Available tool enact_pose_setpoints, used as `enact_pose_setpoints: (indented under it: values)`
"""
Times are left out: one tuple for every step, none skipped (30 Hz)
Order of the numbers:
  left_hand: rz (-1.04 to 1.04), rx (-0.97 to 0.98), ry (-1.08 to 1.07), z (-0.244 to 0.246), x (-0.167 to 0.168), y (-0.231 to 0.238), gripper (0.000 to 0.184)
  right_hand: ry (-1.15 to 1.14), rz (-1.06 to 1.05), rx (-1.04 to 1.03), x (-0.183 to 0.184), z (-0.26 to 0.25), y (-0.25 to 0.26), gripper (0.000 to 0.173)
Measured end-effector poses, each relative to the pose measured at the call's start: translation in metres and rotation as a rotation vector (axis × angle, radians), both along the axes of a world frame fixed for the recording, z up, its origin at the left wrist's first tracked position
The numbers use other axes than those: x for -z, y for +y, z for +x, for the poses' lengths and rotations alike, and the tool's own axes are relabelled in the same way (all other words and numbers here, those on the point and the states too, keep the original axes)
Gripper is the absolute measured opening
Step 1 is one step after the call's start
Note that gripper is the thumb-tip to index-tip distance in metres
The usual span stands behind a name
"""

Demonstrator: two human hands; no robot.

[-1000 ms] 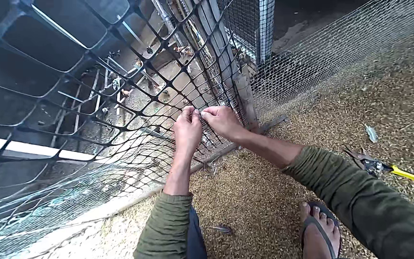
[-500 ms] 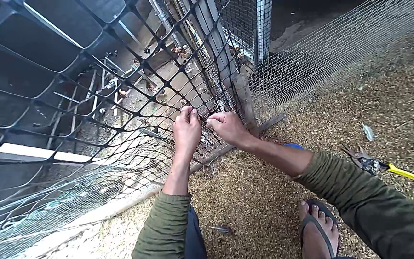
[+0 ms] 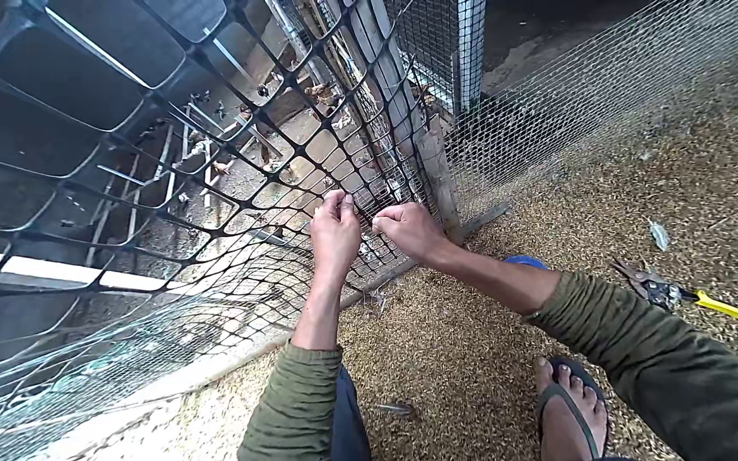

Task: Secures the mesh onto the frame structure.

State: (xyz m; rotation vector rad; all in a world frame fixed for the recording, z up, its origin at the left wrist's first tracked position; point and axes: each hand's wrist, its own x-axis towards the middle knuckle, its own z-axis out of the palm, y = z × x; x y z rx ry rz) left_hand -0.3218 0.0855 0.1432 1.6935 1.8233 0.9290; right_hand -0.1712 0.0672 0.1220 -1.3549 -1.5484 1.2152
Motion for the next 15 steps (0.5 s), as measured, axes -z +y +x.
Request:
enact_pose_setpoints:
  values:
    - [0.003, 0.001, -0.005, 0.000, 0.001, 0.000, 0.029, 0.002, 0.000, 0.004, 0.000, 0.000, 0.001, 0.030]
    - [0.006, 0.003, -0.012, 0.000, 0.001, 0.000, 0.029, 0.004, 0.001, 0.007, -0.002, 0.000, 0.002, 0.030]
    - [0.008, 0.004, -0.016, 0.000, 0.001, 0.000, 0.029, 0.008, 0.004, 0.009, -0.003, 0.000, 0.003, 0.030]
    - [0.011, 0.004, -0.016, 0.000, 0.001, 0.000, 0.029, 0.013, 0.011, 0.012, -0.004, 0.000, 0.004, 0.030]
    - [0.012, 0.004, -0.018, 0.000, 0.001, 0.000, 0.029, 0.010, 0.019, 0.014, -0.005, -0.001, 0.006, 0.030]
    - [0.011, 0.006, -0.019, 0.000, 0.002, -0.001, 0.030, 0.006, 0.023, 0.017, -0.006, -0.002, 0.007, 0.029]
    - [0.011, 0.009, -0.021, 0.000, 0.002, -0.001, 0.030, -0.001, 0.026, 0.023, -0.008, -0.003, 0.009, 0.029]
    - [0.017, 0.013, -0.023, 0.001, 0.002, -0.001, 0.029, -0.007, 0.032, 0.032, -0.010, -0.005, 0.011, 0.029]
    - [0.023, 0.020, -0.029, 0.001, 0.002, -0.002, 0.028, -0.014, 0.042, 0.037, -0.012, -0.007, 0.013, 0.029]
    - [0.026, 0.030, -0.043, 0.002, 0.001, -0.002, 0.027, -0.016, 0.058, 0.040, -0.013, -0.009, 0.015, 0.029]
    - [0.024, 0.042, -0.068, 0.003, 0.001, -0.003, 0.027, -0.014, 0.074, 0.046, -0.014, -0.010, 0.016, 0.029]
    - [0.019, 0.051, -0.105, 0.004, 0.000, -0.003, 0.027, -0.010, 0.093, 0.056, -0.014, -0.011, 0.018, 0.029]
    - [0.014, 0.054, -0.157, 0.006, 0.000, -0.004, 0.027, -0.005, 0.110, 0.061, -0.013, -0.012, 0.019, 0.029]
    - [0.013, 0.049, -0.222, 0.008, 0.000, -0.005, 0.027, -0.002, 0.122, 0.063, -0.013, -0.012, 0.020, 0.029]
    - [0.017, 0.037, -0.291, 0.012, 0.000, -0.006, 0.027, -0.001, 0.138, 0.067, -0.012, -0.013, 0.020, 0.029]
